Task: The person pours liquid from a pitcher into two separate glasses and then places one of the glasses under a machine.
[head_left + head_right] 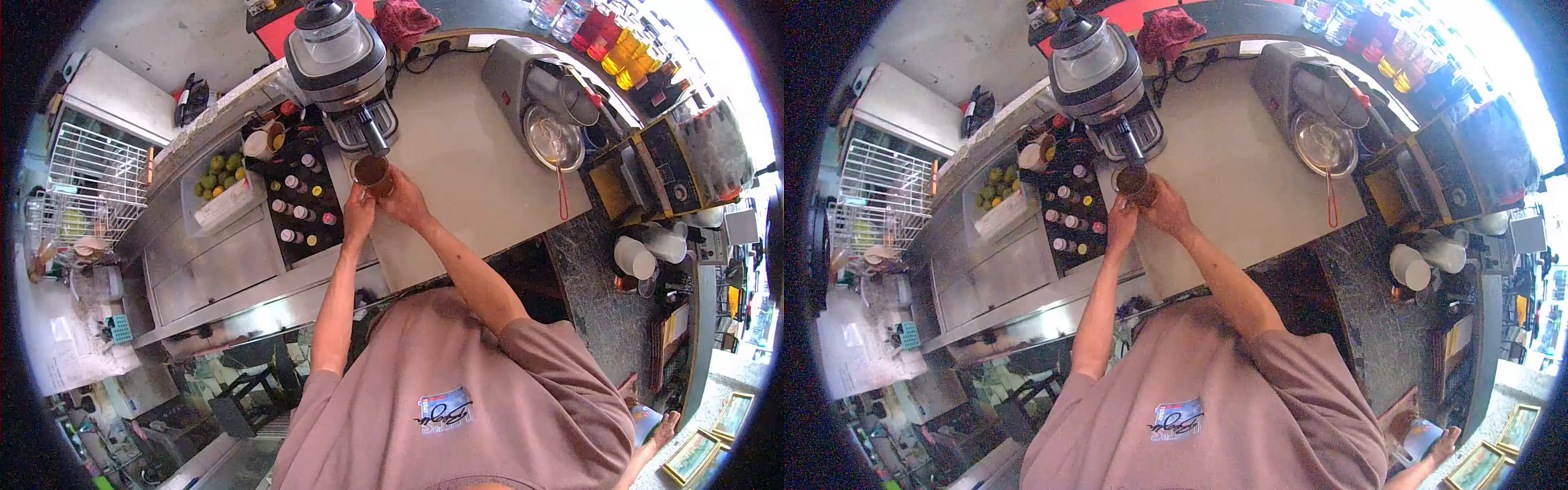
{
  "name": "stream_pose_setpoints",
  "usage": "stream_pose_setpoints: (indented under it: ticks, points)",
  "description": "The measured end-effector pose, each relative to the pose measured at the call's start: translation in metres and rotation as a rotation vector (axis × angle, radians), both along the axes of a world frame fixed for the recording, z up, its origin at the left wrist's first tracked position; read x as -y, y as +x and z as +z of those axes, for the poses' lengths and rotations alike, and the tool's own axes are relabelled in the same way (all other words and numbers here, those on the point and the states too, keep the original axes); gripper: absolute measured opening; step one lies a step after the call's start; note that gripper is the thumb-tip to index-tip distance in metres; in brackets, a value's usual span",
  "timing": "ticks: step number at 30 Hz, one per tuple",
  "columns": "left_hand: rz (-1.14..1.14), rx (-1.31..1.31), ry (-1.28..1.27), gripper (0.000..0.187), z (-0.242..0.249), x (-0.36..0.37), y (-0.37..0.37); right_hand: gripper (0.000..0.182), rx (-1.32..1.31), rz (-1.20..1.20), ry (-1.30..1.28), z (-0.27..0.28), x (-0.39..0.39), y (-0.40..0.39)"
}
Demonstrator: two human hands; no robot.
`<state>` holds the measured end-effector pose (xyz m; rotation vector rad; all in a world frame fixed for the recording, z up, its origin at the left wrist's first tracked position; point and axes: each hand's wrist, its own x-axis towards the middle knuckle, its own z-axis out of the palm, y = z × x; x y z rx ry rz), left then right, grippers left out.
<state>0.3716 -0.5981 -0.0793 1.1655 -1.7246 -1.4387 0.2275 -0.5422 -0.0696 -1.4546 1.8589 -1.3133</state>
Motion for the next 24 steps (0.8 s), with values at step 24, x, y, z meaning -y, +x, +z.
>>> stream_pose_setpoints:
  ticks: [24]
  points:
    - [0.351,0.055,-0.012,0.046,-0.004,-0.140,0.006,0.061,0.183,0.125,0.049,-0.014,-0.158,-0.058]
